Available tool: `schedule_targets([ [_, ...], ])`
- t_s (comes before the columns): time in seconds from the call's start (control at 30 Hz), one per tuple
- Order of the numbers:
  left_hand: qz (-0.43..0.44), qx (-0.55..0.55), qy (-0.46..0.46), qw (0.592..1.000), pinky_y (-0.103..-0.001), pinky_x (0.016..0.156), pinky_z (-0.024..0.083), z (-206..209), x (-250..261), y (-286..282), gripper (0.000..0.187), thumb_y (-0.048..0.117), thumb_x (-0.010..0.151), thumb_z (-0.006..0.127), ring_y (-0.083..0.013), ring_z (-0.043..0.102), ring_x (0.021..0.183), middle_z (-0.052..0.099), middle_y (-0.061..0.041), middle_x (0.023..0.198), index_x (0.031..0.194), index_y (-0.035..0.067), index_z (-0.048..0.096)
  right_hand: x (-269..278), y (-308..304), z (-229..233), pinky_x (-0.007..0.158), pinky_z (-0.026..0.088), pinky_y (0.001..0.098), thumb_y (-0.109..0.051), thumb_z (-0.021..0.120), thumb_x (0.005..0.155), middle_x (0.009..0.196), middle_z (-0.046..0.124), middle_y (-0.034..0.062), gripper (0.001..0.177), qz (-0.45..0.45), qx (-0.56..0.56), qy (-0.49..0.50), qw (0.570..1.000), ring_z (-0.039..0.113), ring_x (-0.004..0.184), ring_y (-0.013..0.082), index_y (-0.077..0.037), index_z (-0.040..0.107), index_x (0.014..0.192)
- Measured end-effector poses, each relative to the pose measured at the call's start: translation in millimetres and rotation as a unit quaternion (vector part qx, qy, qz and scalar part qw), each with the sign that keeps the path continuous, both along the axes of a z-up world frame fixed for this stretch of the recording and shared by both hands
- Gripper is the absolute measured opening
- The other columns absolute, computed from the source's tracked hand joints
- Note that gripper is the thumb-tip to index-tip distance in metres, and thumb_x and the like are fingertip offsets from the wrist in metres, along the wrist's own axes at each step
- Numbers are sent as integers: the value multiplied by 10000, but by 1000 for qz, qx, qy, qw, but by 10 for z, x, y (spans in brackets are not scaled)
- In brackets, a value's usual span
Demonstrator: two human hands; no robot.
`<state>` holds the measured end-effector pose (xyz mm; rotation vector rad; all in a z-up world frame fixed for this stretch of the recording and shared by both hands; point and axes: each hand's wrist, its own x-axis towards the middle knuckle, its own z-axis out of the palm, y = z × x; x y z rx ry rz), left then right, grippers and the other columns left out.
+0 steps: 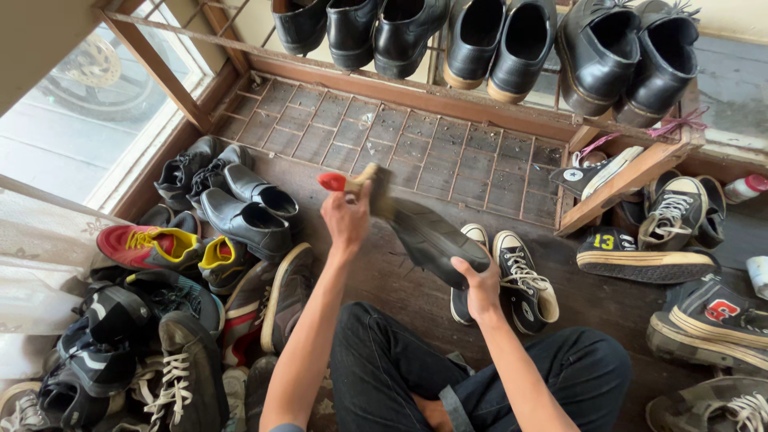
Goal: The person brushes the soles and sides of several shoes with a large wooden-handled brush while sitting on the floor by a shoe rack.
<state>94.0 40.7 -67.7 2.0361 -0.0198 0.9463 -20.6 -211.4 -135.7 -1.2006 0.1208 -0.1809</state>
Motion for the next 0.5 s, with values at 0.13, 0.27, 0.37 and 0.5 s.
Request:
schedule_targets([
  [0.13, -27, 1, 30, 999, -352, 588, 523, 123, -83, -39, 242, 231, 941, 745, -241, 695, 620, 732, -114, 772, 1067, 26, 767, 19, -88, -297, 903, 552, 353, -172, 803, 817, 1115, 696, 105, 465, -15, 148, 51, 988, 676, 1009, 215, 38, 643, 1201],
  [0.27, -177, 85, -81, 977, -361, 688, 548, 269, -509, -405, 183, 157, 904, 738, -292, 693, 777, 706, -118, 905, 1063, 66, 742, 130, -120, -532, 926, 557, 335, -164, 784, 826, 1145, 702, 101, 441, -42, 200, 90, 975, 684, 1025, 208, 24, 655, 1203],
  [0.37, -270, 41, 16, 962, -334, 645, 567, 342, -697, -679, 175, 210, 848, 806, -232, 713, 715, 711, -89, 826, 944, 79, 743, 287, -144, -732, 940, 547, 335, -157, 756, 873, 1160, 708, 123, 405, -63, 196, 76, 976, 692, 1042, 230, 33, 650, 1215],
  [0.5, -407, -65, 146, 899, -306, 634, 570, 252, -624, -693, 237, 214, 901, 768, -161, 710, 691, 780, -101, 888, 1075, 56, 797, 277, -166, -744, 953, 554, 349, -261, 658, 910, 1190, 708, 68, 402, -51, 259, 68, 962, 693, 1089, 188, -45, 631, 1248],
])
